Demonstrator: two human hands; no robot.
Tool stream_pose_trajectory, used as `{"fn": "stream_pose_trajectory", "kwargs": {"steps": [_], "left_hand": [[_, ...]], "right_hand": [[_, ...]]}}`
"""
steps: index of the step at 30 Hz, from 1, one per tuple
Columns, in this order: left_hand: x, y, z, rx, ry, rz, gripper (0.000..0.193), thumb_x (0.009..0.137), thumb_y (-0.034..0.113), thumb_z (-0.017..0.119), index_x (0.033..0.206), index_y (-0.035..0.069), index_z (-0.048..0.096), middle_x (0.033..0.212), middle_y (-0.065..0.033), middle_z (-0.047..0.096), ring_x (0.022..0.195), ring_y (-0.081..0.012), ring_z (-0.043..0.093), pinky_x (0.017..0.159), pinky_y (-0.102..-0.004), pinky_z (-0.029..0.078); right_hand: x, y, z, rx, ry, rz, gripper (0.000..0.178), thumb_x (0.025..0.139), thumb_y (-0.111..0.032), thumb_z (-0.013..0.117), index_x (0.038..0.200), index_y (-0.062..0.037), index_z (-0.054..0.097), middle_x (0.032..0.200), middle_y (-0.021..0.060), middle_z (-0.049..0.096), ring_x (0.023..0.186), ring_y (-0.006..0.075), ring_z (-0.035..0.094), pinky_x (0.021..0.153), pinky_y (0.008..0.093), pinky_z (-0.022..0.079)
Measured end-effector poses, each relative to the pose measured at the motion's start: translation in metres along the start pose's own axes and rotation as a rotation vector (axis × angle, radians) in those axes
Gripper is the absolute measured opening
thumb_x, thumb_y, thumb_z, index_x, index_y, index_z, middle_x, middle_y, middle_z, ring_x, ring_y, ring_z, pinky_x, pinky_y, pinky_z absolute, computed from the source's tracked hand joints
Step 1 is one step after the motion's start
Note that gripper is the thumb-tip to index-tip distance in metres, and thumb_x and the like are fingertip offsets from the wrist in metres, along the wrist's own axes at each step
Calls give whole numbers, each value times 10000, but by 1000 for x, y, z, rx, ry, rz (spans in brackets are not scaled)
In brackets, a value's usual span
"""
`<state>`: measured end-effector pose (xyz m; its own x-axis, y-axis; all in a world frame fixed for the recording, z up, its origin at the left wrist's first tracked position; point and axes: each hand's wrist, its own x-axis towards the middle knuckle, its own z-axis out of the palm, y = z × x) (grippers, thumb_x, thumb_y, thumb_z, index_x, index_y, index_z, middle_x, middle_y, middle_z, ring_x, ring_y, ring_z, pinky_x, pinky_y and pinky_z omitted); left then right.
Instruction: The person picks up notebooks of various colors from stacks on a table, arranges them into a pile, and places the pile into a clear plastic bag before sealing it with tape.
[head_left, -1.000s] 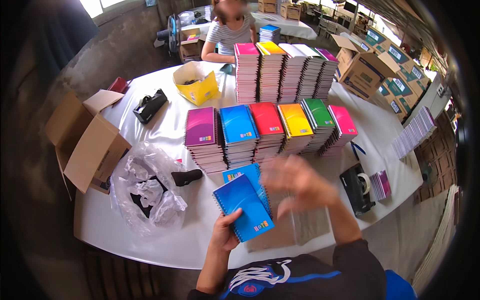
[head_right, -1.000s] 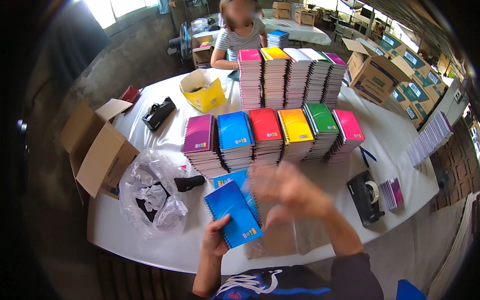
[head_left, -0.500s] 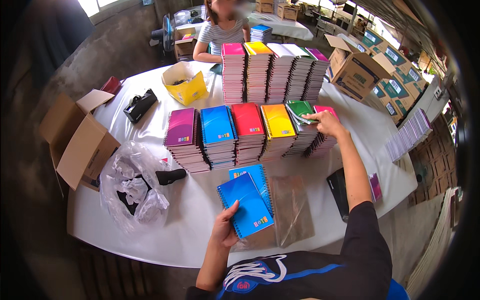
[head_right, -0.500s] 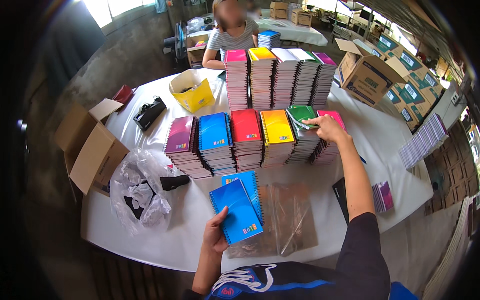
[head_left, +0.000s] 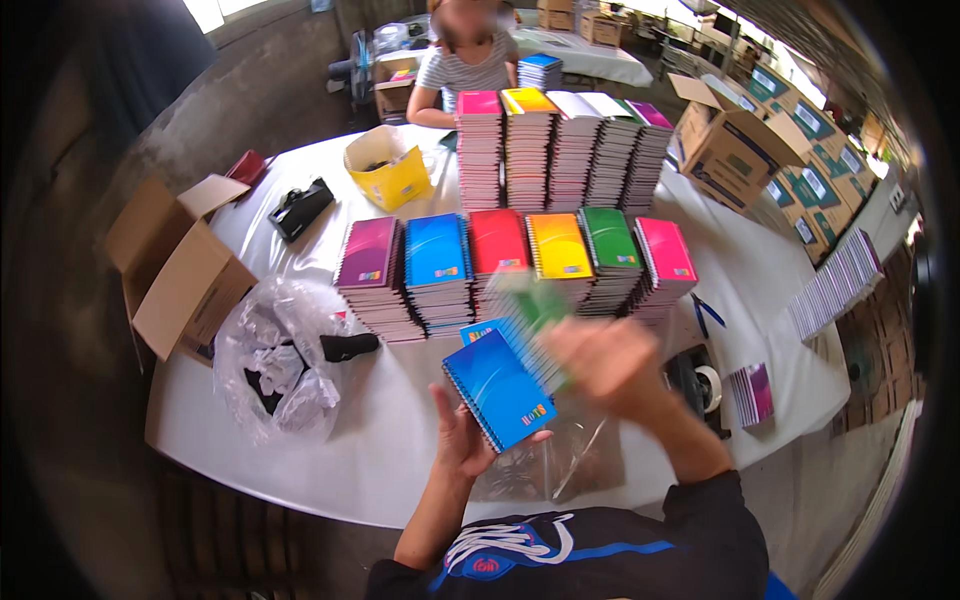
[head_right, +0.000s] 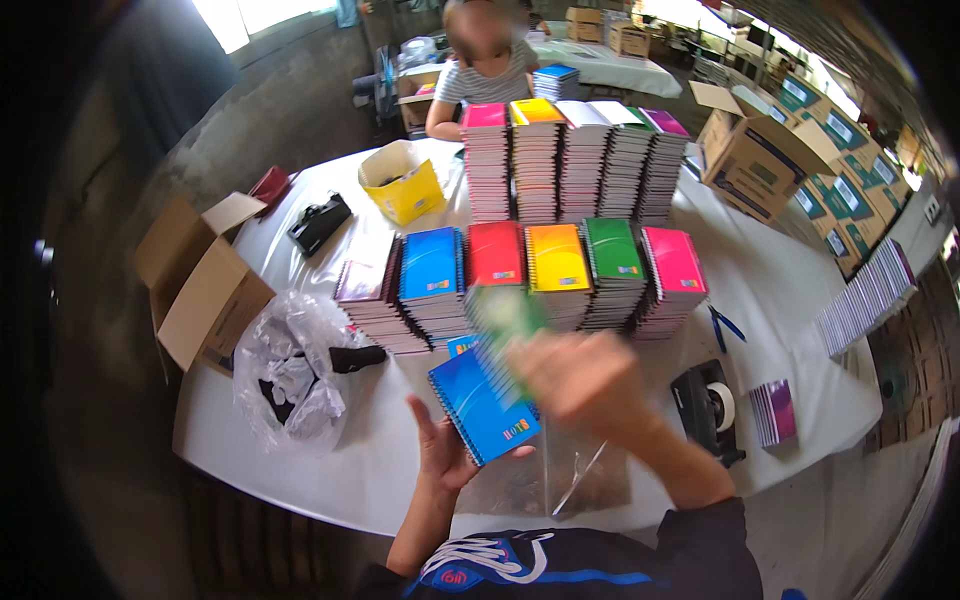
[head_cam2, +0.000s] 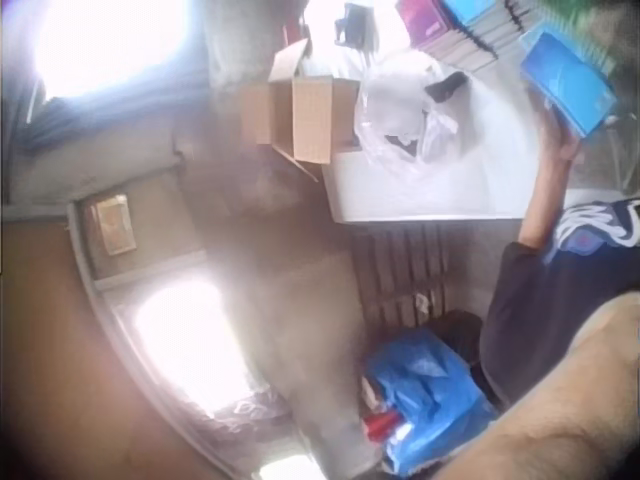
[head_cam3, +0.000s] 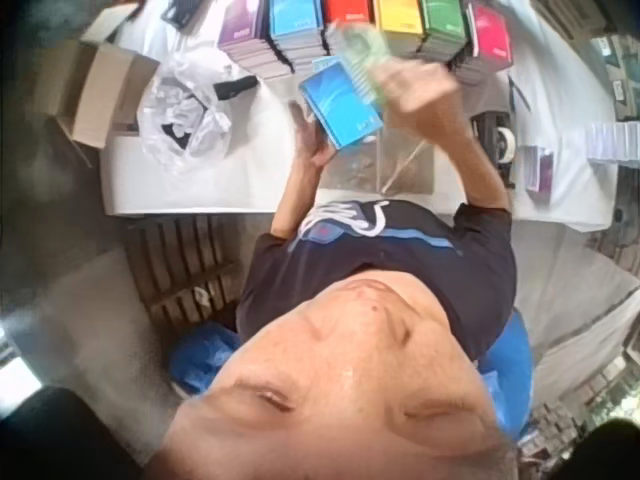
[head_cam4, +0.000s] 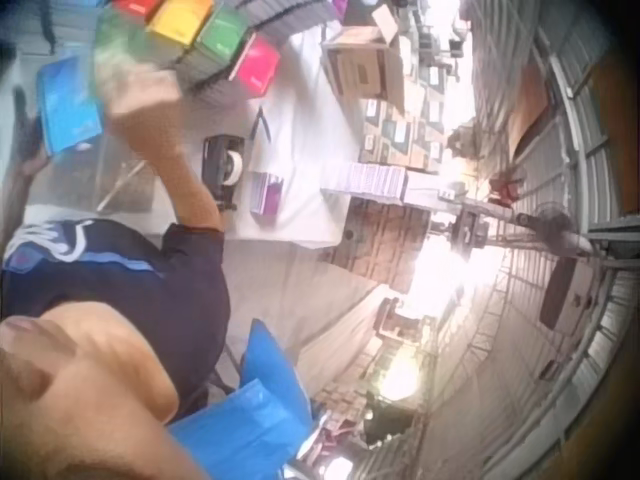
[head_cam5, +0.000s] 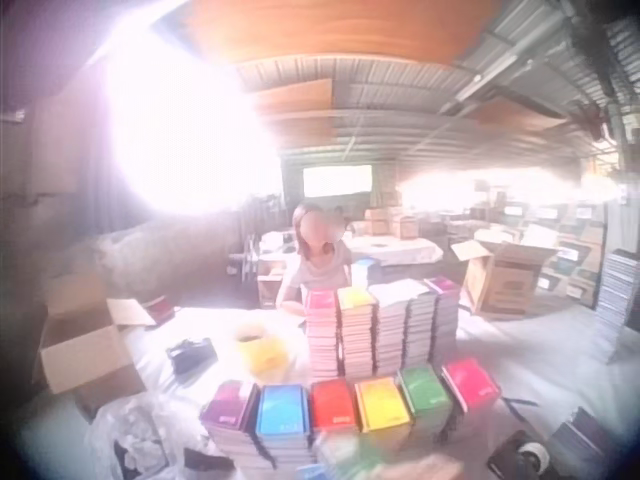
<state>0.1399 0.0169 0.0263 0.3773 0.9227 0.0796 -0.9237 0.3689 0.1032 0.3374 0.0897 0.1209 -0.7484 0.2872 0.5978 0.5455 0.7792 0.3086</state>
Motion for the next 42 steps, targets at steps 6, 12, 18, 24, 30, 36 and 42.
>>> {"fn": "stream_pose_trajectory", "kwargs": {"steps": [6,12,18,24,30,36,42], "left_hand": [[-8,-3,-44,18,245,-112,555,695,19,486,1244,-47,436,1189,-208,539,1082,-383,546,918,-668,393],[2,-13,-36,73,258,-141,592,659,16,496,1242,-62,431,1169,-232,537,1056,-420,551,885,-697,395],[-3,-10,-33,124,303,-116,607,668,22,499,1264,-54,409,1187,-226,528,1070,-404,549,890,-685,405],[-1,-12,-25,98,261,-146,576,696,13,504,1261,-52,411,1186,-209,531,1081,-383,545,922,-653,407],[-3,-10,-22,100,243,-144,565,708,21,506,1260,-51,409,1183,-207,534,1075,-381,550,920,-649,412],[-8,-10,-18,112,263,-124,546,716,19,516,1248,-54,416,1172,-200,540,1065,-377,555,929,-624,422],[-13,-14,-28,115,269,-124,537,737,26,520,1259,-39,412,1188,-187,531,1082,-366,547,927,-627,421]], "right_hand": [[-20,32,5,750,-429,-57,698,609,-445,770,1223,-184,564,1222,78,564,1117,263,546,900,435,417],[-124,182,31,270,-511,873,980,544,-131,839,1394,-267,370,1480,116,273,1368,281,264,1112,477,226],[-151,208,53,765,-316,946,666,616,127,675,1220,-140,590,1325,122,501,1287,209,419,1082,280,302],[-153,230,44,952,-425,967,635,652,156,640,1240,-72,563,1352,119,476,1297,169,385,1060,287,329],[-166,239,42,1277,-260,1157,623,648,147,660,1225,-72,575,1346,94,481,1282,165,401,1040,294,364],[-149,202,52,458,-289,806,546,684,53,698,1195,-111,603,1237,130,553,1186,222,517,978,310,436],[-163,207,33,521,-135,842,379,778,-20,675,1150,-52,617,1086,174,640,1030,181,614,879,282,473]]}}
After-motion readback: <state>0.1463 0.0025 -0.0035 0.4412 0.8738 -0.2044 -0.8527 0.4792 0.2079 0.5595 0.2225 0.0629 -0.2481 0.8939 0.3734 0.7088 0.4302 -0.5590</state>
